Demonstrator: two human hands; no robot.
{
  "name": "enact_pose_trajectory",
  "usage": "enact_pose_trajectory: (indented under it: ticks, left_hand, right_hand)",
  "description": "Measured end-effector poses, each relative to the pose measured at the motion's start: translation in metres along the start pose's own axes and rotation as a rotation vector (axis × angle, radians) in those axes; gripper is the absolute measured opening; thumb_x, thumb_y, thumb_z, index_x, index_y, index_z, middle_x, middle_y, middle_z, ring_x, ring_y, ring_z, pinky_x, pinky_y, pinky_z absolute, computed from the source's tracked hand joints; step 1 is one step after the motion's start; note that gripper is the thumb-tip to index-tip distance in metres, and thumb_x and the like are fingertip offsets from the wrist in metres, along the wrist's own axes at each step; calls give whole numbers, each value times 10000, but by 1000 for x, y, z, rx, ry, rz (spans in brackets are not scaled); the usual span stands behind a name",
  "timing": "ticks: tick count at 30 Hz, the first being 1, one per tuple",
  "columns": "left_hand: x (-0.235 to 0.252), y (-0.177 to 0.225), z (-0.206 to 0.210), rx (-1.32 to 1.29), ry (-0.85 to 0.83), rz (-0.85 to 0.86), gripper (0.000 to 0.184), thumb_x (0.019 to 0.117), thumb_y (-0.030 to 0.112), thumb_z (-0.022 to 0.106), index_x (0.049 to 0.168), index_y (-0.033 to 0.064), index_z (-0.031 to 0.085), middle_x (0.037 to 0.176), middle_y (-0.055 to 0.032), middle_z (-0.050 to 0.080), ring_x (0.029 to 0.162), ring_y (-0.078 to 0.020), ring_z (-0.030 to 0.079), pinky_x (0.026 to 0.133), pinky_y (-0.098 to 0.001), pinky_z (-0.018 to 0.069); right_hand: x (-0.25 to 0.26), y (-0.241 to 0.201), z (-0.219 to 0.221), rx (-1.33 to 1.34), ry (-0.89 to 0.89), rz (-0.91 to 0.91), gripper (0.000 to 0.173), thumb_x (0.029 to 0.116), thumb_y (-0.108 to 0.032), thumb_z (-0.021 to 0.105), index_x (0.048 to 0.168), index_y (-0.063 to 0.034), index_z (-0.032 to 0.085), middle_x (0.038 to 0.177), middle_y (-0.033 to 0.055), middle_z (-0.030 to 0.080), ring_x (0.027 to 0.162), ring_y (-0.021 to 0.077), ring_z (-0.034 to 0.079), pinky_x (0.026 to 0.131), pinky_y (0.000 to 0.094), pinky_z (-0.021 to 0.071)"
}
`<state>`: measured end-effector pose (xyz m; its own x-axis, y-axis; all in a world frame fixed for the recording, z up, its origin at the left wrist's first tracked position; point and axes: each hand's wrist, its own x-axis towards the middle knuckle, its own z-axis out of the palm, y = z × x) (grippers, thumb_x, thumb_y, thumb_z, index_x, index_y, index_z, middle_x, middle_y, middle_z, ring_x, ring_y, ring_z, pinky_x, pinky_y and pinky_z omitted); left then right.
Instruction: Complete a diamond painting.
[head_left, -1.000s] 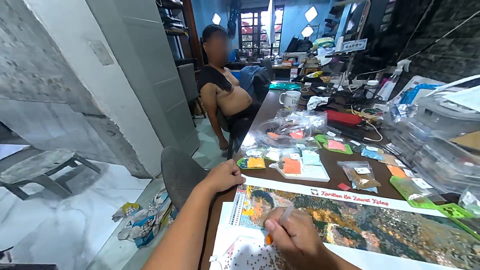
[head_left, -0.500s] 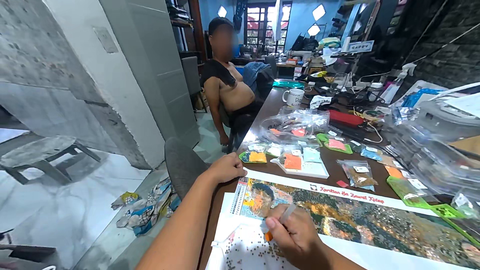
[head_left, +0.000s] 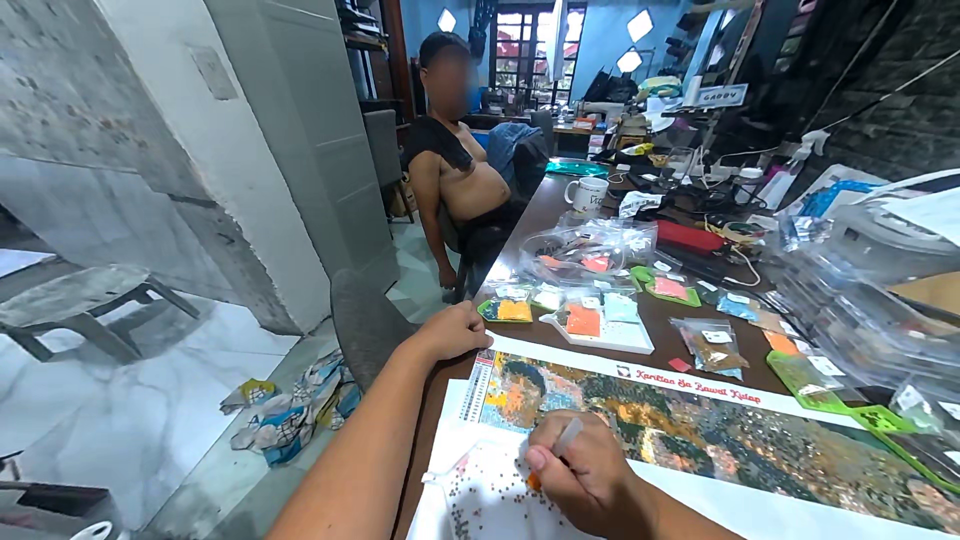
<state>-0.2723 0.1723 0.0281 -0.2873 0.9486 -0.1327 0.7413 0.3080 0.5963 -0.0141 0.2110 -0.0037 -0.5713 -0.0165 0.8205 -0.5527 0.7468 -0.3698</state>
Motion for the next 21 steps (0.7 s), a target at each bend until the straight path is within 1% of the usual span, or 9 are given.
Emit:
enact_pose_trajectory:
  ticks: [4, 6, 9, 13, 17, 21]
  left_hand:
    - [0, 0, 0, -2, 3, -6, 299, 984, 264, 683, 782, 54, 616, 1040, -113, 567, 976, -261, 558, 841, -491, 451]
    - [-4, 3, 1, -5, 18, -15, 298, 987, 249, 685, 771, 60, 607, 1023, -108, 565, 949, -252, 557, 817, -474, 452]
    - [-5, 5, 1, -1, 21, -30, 287, 989, 250, 684, 778, 69, 611, 1031, -101, 567, 949, -244, 560, 813, -469, 456]
    - [-6, 5, 1, -9, 26, -31, 279, 988, 246, 686, 786, 66, 618, 1049, -103, 575, 970, -251, 565, 832, -477, 459]
    - [-6, 6, 1, -4, 20, -37, 286, 991, 250, 682, 784, 67, 610, 1039, -97, 565, 963, -241, 557, 831, -461, 456]
    - [-5, 5, 1, -3, 18, -41, 294, 991, 260, 681, 774, 77, 607, 1039, -93, 566, 964, -241, 557, 832, -469, 455]
  right_hand:
    - [0, 0, 0, 9, -8, 16, 357, 1088, -207, 438, 788, -50, 551, 650, 56, 531, 608, 106, 536, 586, 208, 456]
    - [-1, 0, 0, 8, -9, 18, 353, 1086, -207, 442, 789, -51, 552, 652, 58, 536, 609, 111, 540, 590, 212, 459]
    - [-1, -1, 1, 2, -13, 19, 359, 1089, -215, 437, 790, -53, 552, 649, 57, 531, 608, 115, 542, 584, 218, 460]
    - [-1, 0, 2, 5, -15, 11, 372, 1093, -222, 433, 783, -54, 552, 642, 57, 528, 602, 120, 540, 579, 223, 460]
    - [-1, 0, 2, 3, -18, 5, 371, 1094, -222, 428, 787, -54, 552, 647, 58, 534, 605, 122, 548, 582, 226, 467]
    - [-1, 0, 1, 4, -8, 13, 377, 1099, -226, 416, 791, -55, 548, 642, 56, 528, 599, 120, 542, 579, 224, 465]
